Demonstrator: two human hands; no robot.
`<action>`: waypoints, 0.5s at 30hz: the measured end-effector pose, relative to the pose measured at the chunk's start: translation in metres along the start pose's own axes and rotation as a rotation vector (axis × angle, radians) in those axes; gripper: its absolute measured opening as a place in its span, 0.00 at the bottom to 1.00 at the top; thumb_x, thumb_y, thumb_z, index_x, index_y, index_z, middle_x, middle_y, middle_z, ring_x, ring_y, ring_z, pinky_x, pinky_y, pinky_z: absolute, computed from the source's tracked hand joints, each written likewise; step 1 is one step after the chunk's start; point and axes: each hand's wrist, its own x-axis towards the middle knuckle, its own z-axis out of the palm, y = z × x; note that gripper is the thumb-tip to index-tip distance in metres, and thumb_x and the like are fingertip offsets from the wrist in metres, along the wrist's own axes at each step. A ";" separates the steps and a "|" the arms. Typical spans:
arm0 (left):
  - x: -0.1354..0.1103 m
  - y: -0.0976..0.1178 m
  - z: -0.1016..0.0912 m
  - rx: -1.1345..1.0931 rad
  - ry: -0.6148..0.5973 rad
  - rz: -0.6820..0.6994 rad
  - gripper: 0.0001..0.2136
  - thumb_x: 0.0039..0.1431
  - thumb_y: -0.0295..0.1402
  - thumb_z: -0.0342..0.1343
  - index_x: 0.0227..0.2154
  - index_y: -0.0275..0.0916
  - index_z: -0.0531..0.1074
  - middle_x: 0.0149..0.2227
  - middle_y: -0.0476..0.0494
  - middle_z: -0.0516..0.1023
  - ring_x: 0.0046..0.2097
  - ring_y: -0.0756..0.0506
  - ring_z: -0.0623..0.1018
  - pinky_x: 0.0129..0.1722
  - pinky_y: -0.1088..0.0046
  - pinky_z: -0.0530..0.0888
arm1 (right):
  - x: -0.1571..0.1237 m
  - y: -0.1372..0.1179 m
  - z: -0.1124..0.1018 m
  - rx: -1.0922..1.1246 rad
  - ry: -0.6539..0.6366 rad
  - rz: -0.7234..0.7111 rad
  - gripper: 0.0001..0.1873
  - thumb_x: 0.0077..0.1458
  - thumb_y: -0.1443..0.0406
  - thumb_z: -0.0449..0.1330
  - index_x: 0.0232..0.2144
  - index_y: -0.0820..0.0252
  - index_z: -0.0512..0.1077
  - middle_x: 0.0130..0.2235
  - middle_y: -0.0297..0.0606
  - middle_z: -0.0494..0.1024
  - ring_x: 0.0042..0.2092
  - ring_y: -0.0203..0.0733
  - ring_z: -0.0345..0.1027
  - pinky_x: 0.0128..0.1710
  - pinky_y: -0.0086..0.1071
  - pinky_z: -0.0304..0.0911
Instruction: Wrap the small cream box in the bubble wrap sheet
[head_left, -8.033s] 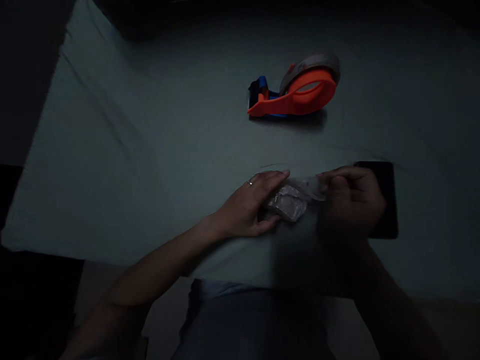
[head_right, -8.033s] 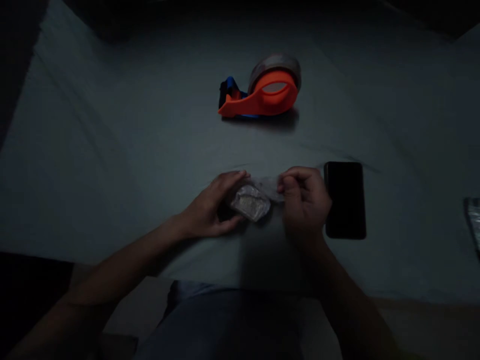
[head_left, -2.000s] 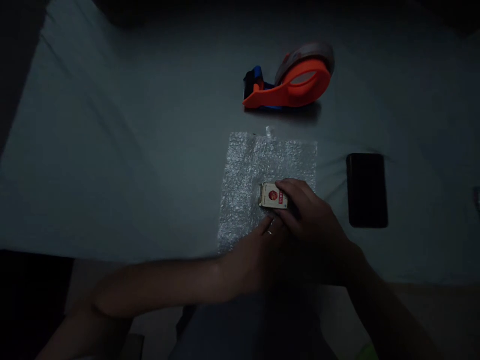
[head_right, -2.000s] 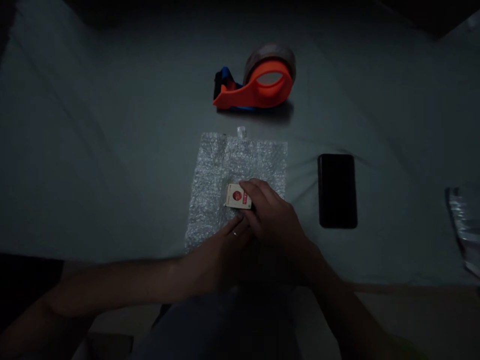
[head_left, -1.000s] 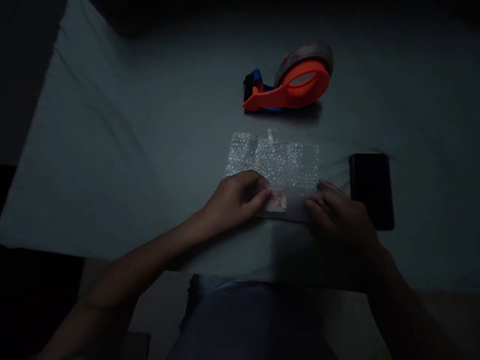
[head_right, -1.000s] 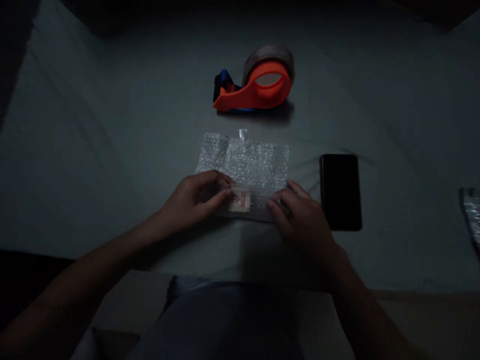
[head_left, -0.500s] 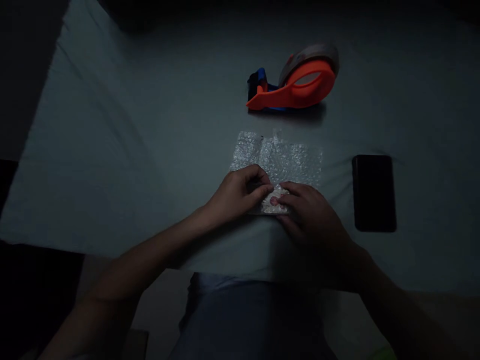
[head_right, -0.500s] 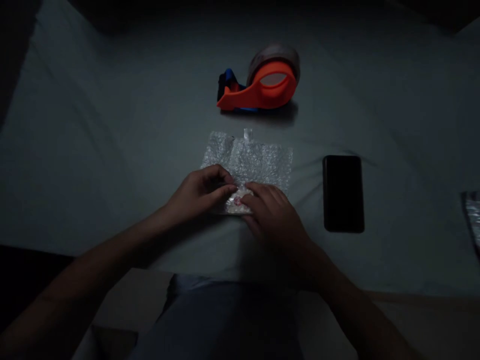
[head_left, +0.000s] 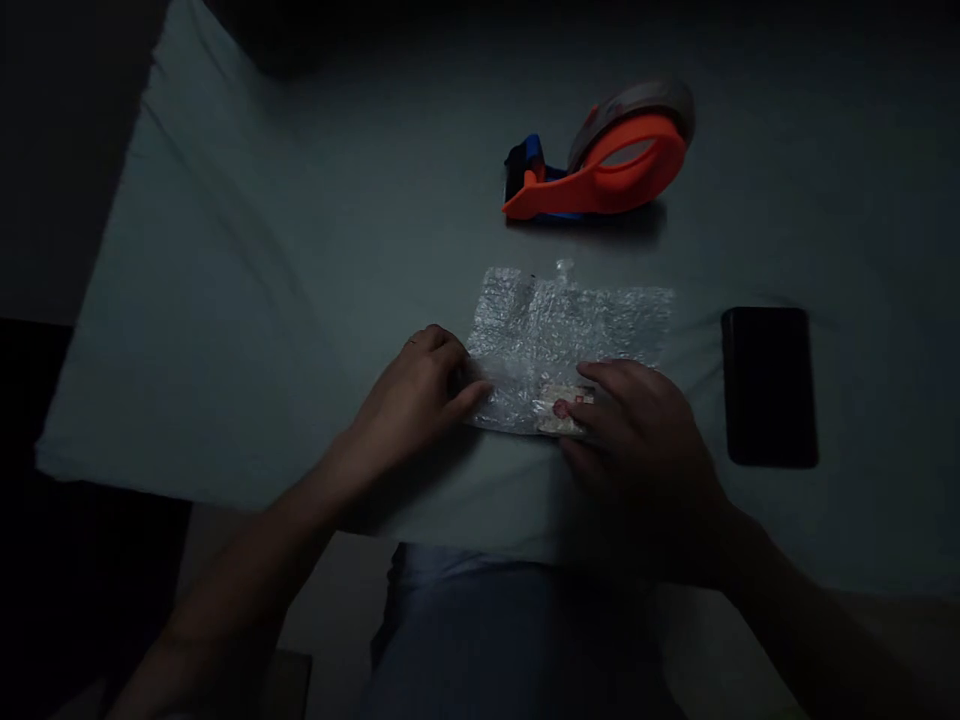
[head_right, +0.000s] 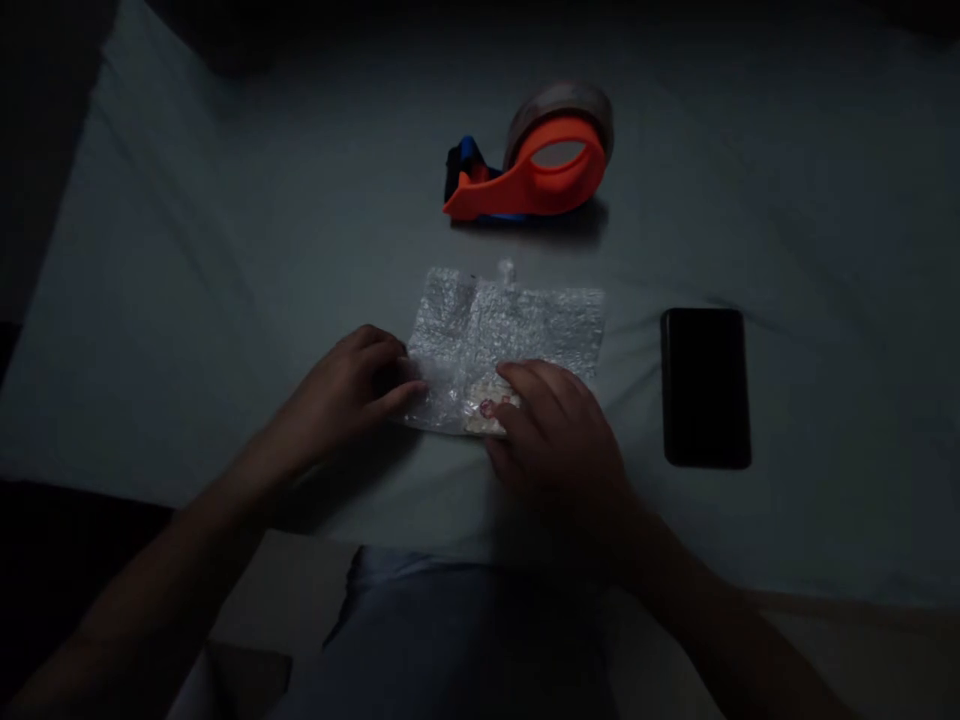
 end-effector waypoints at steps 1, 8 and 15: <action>-0.001 0.002 0.001 0.051 0.012 -0.040 0.17 0.60 0.46 0.53 0.39 0.35 0.71 0.42 0.39 0.73 0.43 0.42 0.74 0.39 0.68 0.69 | 0.001 -0.002 -0.001 -0.045 0.021 -0.015 0.08 0.55 0.68 0.58 0.39 0.58 0.71 0.48 0.46 0.75 0.51 0.52 0.67 0.50 0.47 0.63; 0.005 0.008 0.001 0.150 -0.066 -0.164 0.27 0.58 0.58 0.45 0.26 0.37 0.72 0.24 0.42 0.76 0.26 0.45 0.73 0.26 0.72 0.61 | 0.006 -0.014 -0.001 -0.168 -0.050 -0.098 0.11 0.56 0.72 0.53 0.39 0.58 0.72 0.36 0.38 0.78 0.38 0.43 0.68 0.51 0.44 0.62; 0.010 0.000 -0.001 -0.157 -0.135 -0.209 0.22 0.53 0.55 0.54 0.19 0.39 0.67 0.20 0.50 0.69 0.23 0.50 0.68 0.23 0.74 0.60 | 0.004 -0.014 0.004 -0.236 -0.043 -0.128 0.16 0.56 0.73 0.53 0.45 0.59 0.72 0.37 0.41 0.78 0.38 0.44 0.67 0.52 0.51 0.62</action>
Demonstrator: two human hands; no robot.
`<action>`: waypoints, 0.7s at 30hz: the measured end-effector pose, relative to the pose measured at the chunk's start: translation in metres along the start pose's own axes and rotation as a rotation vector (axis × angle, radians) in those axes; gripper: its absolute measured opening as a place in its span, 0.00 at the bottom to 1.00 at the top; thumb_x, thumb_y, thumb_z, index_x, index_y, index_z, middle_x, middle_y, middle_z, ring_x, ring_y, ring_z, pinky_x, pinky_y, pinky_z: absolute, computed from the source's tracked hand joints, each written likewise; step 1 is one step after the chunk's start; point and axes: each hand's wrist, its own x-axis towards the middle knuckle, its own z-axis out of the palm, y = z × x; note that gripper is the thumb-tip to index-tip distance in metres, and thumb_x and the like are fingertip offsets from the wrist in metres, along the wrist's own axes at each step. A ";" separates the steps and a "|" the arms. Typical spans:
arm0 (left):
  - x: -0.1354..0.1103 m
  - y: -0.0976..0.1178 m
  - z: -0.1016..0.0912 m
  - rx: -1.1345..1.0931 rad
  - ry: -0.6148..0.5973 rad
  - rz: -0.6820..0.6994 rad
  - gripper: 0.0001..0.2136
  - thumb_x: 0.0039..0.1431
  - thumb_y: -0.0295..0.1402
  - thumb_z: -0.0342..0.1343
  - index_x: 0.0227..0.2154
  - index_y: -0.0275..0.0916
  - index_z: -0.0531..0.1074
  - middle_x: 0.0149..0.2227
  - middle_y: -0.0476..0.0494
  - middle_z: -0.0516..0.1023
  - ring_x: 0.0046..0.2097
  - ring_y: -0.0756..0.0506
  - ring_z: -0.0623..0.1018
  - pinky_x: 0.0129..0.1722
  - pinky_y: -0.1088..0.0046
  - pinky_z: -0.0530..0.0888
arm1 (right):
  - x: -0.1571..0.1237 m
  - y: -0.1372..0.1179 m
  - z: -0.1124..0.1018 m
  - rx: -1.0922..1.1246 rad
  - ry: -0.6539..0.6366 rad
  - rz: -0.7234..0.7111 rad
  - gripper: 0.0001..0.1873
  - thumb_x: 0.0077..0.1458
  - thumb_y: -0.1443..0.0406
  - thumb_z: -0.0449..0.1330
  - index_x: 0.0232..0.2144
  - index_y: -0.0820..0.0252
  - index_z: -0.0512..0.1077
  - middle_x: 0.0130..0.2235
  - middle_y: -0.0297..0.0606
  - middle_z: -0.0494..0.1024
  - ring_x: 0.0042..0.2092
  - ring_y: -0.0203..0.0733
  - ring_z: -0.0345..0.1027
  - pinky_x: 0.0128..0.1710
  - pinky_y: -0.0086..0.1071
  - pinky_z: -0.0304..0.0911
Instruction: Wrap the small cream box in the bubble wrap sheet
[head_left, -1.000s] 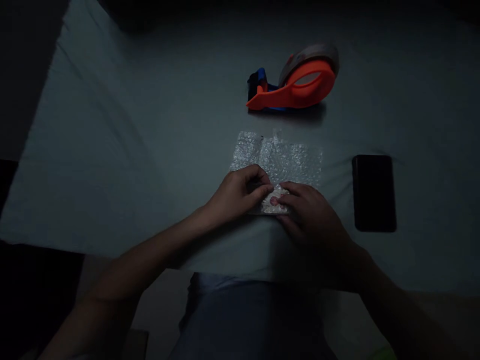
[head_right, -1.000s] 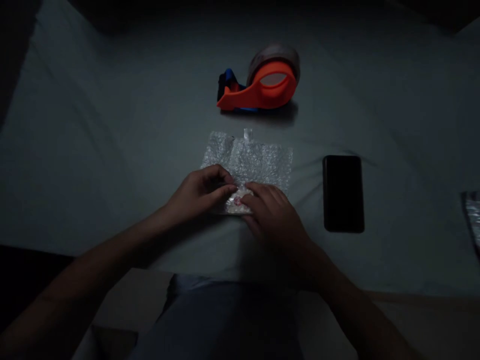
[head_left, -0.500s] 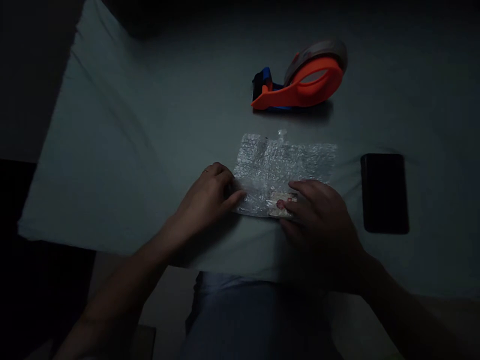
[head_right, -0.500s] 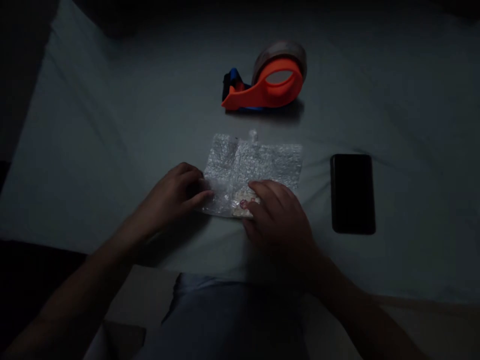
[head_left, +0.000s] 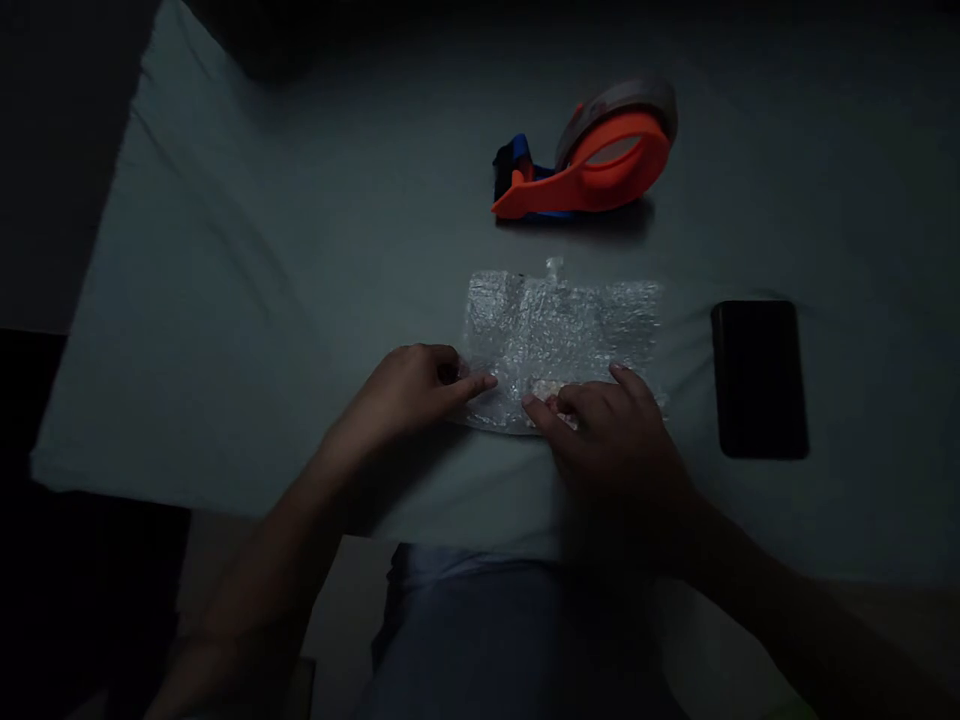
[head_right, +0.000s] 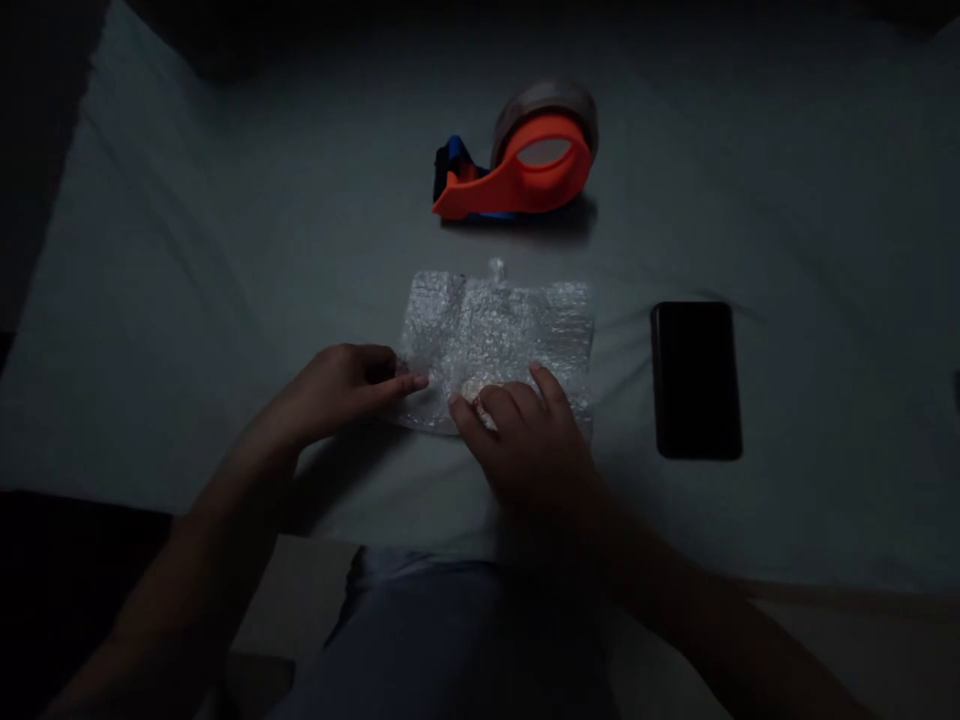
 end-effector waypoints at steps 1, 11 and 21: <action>-0.001 -0.001 0.000 -0.056 0.008 0.025 0.20 0.52 0.52 0.57 0.21 0.39 0.68 0.22 0.50 0.70 0.25 0.50 0.69 0.25 0.75 0.62 | 0.000 0.000 0.000 0.001 -0.008 -0.002 0.16 0.56 0.73 0.53 0.45 0.59 0.72 0.37 0.41 0.77 0.38 0.44 0.67 0.52 0.53 0.62; -0.004 -0.004 0.008 -0.139 -0.066 0.021 0.16 0.53 0.47 0.57 0.25 0.37 0.69 0.21 0.51 0.68 0.24 0.51 0.66 0.23 0.76 0.59 | -0.006 0.002 -0.001 0.067 -0.078 0.035 0.15 0.58 0.70 0.54 0.48 0.62 0.69 0.39 0.43 0.76 0.42 0.45 0.67 0.58 0.61 0.54; -0.007 -0.010 0.011 -0.310 0.031 0.127 0.13 0.64 0.41 0.47 0.43 0.38 0.68 0.27 0.51 0.68 0.28 0.51 0.67 0.27 0.76 0.63 | -0.006 0.001 -0.003 0.104 -0.068 0.045 0.16 0.58 0.70 0.55 0.49 0.64 0.69 0.41 0.42 0.76 0.42 0.44 0.67 0.58 0.61 0.54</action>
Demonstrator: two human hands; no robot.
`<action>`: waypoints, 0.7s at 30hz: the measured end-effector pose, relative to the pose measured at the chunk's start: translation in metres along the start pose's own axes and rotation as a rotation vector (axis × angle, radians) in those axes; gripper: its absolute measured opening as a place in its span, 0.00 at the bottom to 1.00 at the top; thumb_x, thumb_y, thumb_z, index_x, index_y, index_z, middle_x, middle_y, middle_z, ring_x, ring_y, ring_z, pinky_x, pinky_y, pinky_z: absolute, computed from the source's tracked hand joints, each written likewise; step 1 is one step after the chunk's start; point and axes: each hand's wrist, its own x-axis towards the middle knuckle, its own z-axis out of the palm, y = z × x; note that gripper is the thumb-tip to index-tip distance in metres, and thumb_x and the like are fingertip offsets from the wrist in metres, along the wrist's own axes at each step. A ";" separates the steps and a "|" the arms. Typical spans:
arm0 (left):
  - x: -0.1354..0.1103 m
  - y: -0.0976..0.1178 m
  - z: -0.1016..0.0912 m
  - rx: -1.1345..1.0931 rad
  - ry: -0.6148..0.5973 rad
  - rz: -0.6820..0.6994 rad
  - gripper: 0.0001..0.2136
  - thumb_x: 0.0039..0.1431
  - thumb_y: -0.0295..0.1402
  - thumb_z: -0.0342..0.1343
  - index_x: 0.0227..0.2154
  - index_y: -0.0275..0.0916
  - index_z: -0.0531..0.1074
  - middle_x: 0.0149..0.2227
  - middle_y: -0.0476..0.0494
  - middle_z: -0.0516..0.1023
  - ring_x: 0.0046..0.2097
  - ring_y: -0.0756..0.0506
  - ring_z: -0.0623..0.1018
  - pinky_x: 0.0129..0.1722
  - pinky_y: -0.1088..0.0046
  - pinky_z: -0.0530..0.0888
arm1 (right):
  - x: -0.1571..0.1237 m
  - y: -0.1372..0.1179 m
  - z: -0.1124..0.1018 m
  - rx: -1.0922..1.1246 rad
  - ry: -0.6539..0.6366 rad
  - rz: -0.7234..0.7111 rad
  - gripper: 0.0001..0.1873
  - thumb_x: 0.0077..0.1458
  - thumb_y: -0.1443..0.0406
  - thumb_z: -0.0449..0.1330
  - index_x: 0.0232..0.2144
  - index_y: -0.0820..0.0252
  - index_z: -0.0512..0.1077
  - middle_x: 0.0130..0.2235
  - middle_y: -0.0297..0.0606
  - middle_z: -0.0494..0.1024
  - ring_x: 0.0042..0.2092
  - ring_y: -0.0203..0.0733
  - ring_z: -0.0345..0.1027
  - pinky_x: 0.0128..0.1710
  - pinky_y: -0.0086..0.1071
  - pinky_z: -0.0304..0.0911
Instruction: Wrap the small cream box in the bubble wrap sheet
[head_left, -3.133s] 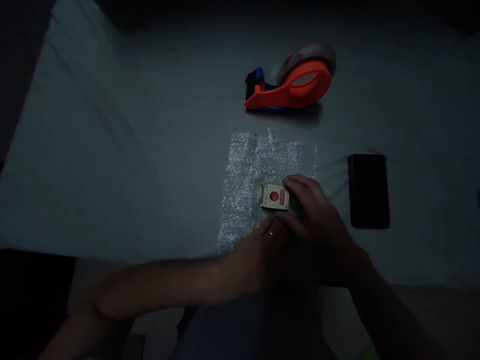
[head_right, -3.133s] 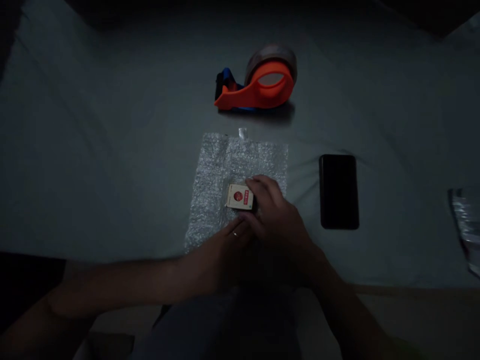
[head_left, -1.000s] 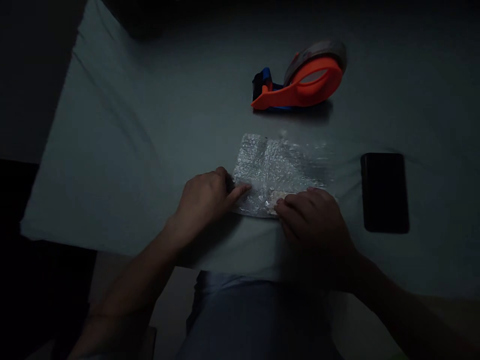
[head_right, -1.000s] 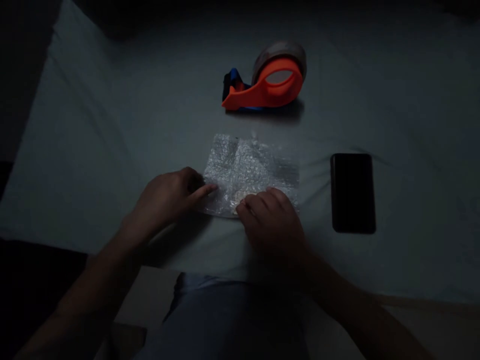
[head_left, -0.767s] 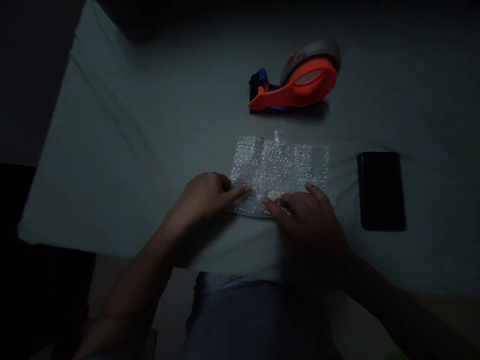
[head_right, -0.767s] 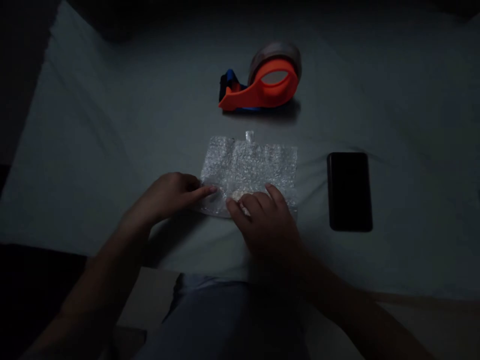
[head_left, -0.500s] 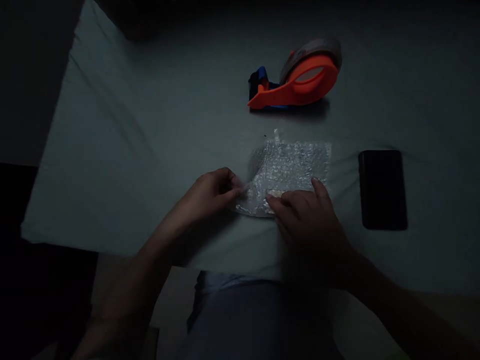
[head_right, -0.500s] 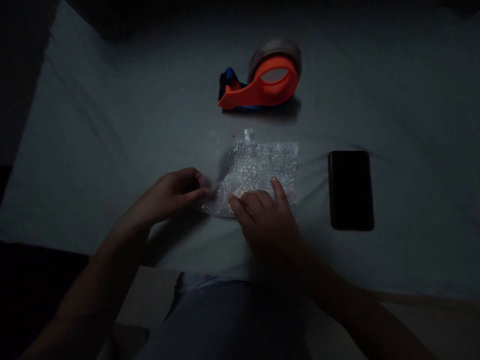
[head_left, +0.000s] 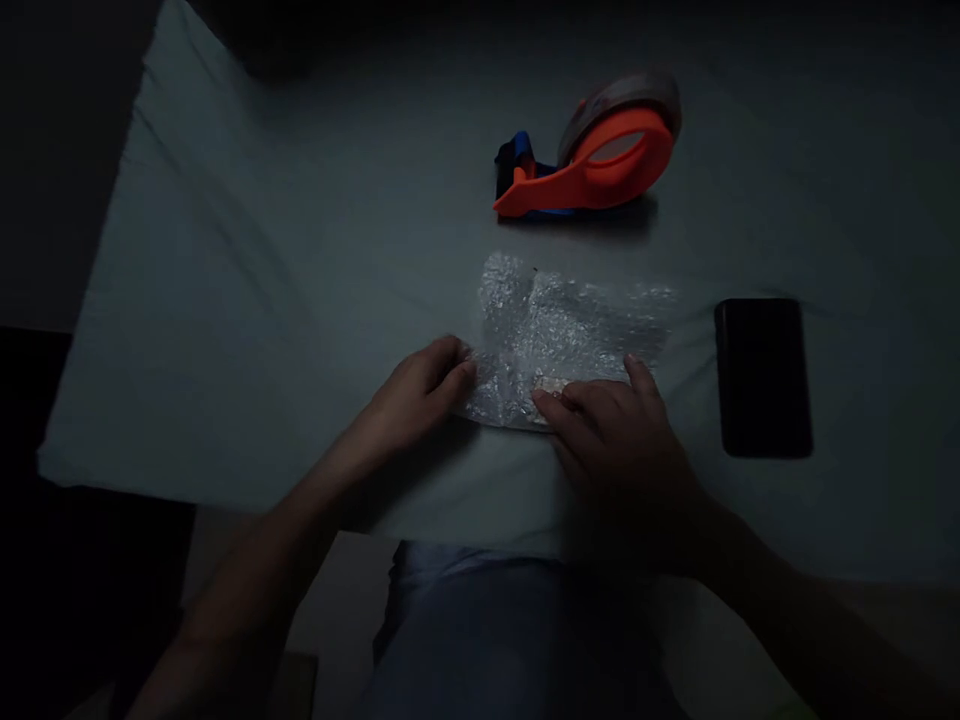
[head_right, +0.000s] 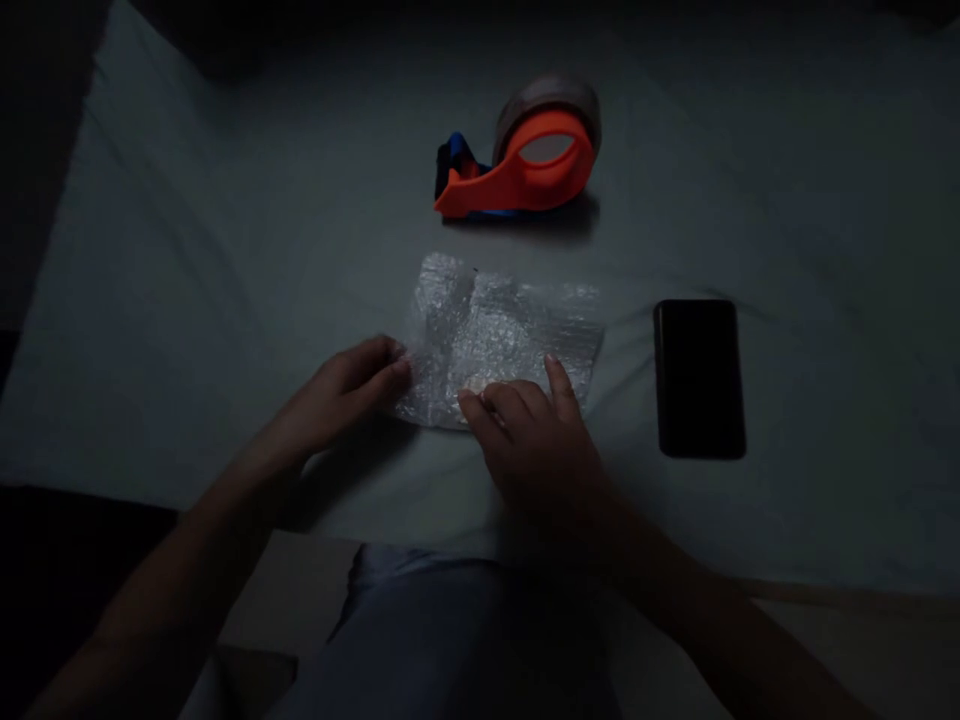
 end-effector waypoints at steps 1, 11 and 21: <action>-0.001 -0.001 0.000 -0.042 0.043 0.016 0.17 0.63 0.41 0.49 0.52 0.40 0.64 0.30 0.50 0.71 0.30 0.50 0.69 0.28 0.75 0.65 | 0.000 0.000 0.000 0.004 0.001 0.001 0.16 0.58 0.70 0.55 0.49 0.64 0.69 0.41 0.43 0.76 0.42 0.44 0.67 0.58 0.61 0.54; 0.013 0.001 -0.002 -0.091 -0.038 -0.042 0.18 0.56 0.46 0.58 0.43 0.39 0.71 0.28 0.51 0.70 0.28 0.51 0.68 0.26 0.77 0.64 | 0.001 0.001 0.003 -0.010 0.028 -0.013 0.15 0.58 0.69 0.54 0.47 0.64 0.70 0.40 0.43 0.76 0.41 0.45 0.67 0.57 0.61 0.56; 0.014 0.003 -0.006 -0.224 -0.125 -0.089 0.11 0.55 0.40 0.57 0.29 0.36 0.67 0.26 0.52 0.66 0.26 0.53 0.66 0.25 0.78 0.62 | 0.000 0.001 0.002 0.008 -0.006 0.002 0.16 0.58 0.69 0.55 0.49 0.63 0.69 0.42 0.42 0.76 0.43 0.44 0.67 0.58 0.59 0.54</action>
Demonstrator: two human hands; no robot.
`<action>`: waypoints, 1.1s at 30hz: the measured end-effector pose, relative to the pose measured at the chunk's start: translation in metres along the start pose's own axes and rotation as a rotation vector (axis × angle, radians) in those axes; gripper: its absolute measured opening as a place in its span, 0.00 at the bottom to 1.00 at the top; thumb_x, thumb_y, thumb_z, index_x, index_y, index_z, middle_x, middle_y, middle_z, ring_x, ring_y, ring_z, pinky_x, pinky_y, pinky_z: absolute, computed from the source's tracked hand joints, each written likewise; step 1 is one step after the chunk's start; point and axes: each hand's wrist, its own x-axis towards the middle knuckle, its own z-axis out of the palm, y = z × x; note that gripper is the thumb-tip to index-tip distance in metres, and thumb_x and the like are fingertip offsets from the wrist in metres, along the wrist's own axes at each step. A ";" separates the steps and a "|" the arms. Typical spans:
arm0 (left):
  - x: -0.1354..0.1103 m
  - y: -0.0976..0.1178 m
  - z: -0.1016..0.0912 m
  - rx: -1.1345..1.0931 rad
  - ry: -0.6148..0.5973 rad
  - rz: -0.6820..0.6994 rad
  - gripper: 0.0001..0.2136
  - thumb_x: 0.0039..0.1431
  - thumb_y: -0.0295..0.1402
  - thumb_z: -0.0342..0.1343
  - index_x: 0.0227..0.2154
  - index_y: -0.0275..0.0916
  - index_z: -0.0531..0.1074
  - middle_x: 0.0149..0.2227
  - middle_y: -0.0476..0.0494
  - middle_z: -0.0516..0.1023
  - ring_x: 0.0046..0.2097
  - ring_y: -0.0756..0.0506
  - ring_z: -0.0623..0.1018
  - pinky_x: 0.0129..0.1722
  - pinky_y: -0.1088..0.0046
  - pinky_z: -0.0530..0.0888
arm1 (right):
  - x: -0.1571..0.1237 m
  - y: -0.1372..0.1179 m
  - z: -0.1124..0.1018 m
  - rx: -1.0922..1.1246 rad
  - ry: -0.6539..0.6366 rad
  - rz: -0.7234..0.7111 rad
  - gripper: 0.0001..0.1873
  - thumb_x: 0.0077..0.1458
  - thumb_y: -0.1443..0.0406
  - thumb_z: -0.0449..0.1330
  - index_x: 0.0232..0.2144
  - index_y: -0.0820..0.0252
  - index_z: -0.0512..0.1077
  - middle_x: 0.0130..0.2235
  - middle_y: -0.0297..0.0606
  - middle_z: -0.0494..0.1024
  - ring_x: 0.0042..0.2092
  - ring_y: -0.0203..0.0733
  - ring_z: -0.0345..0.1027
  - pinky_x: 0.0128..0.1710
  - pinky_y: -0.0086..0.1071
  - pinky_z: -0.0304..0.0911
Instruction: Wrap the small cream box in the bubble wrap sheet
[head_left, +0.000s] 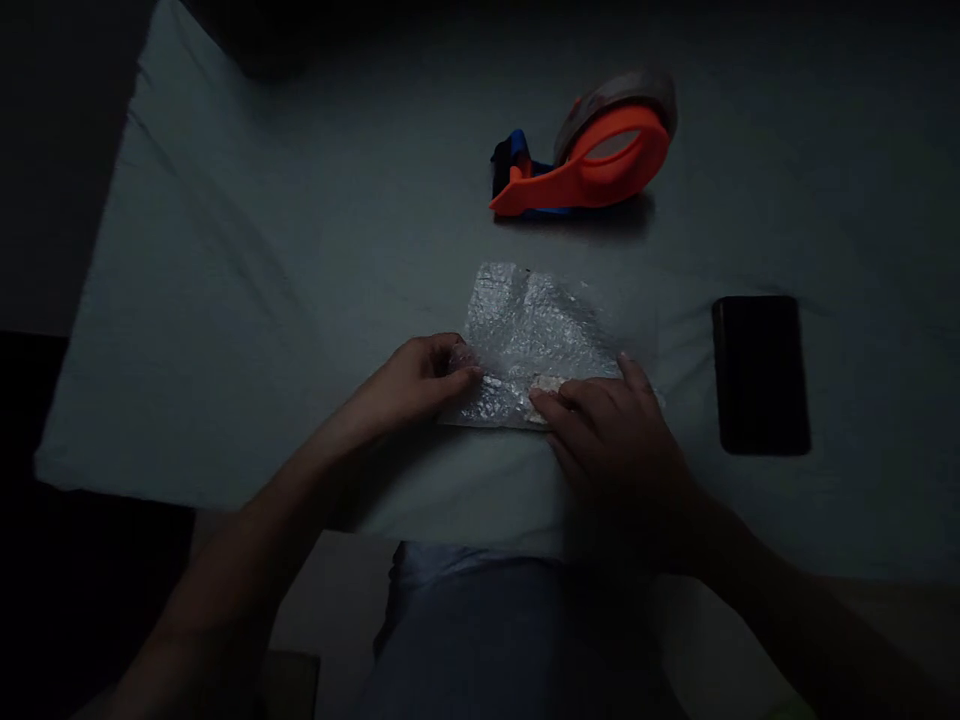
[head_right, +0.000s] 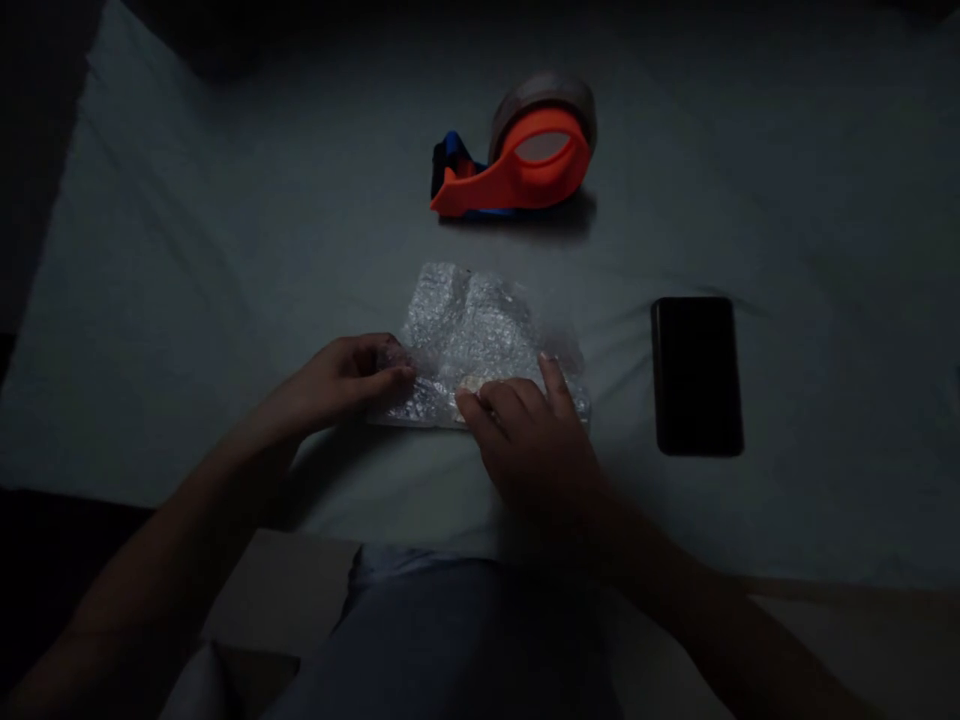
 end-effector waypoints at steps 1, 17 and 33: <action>-0.001 -0.002 0.004 0.013 0.033 0.012 0.11 0.55 0.41 0.58 0.30 0.37 0.68 0.27 0.51 0.68 0.28 0.52 0.67 0.26 0.78 0.63 | 0.000 0.000 0.000 0.005 -0.005 0.001 0.16 0.58 0.69 0.56 0.49 0.63 0.69 0.42 0.42 0.76 0.43 0.44 0.67 0.59 0.59 0.54; -0.014 0.030 0.042 -0.297 0.071 0.128 0.24 0.58 0.31 0.55 0.58 0.42 0.58 0.26 0.55 0.66 0.24 0.54 0.68 0.26 0.78 0.68 | -0.001 0.001 0.005 0.046 0.066 -0.023 0.15 0.58 0.73 0.50 0.45 0.64 0.70 0.40 0.41 0.77 0.44 0.43 0.68 0.61 0.53 0.52; -0.018 0.002 0.062 0.308 0.284 0.857 0.06 0.59 0.24 0.52 0.37 0.38 0.71 0.37 0.44 0.76 0.44 0.46 0.76 0.48 0.63 0.75 | -0.017 -0.003 0.008 0.142 0.135 0.024 0.14 0.58 0.74 0.50 0.45 0.70 0.69 0.53 0.57 0.72 0.56 0.49 0.65 0.57 0.47 0.64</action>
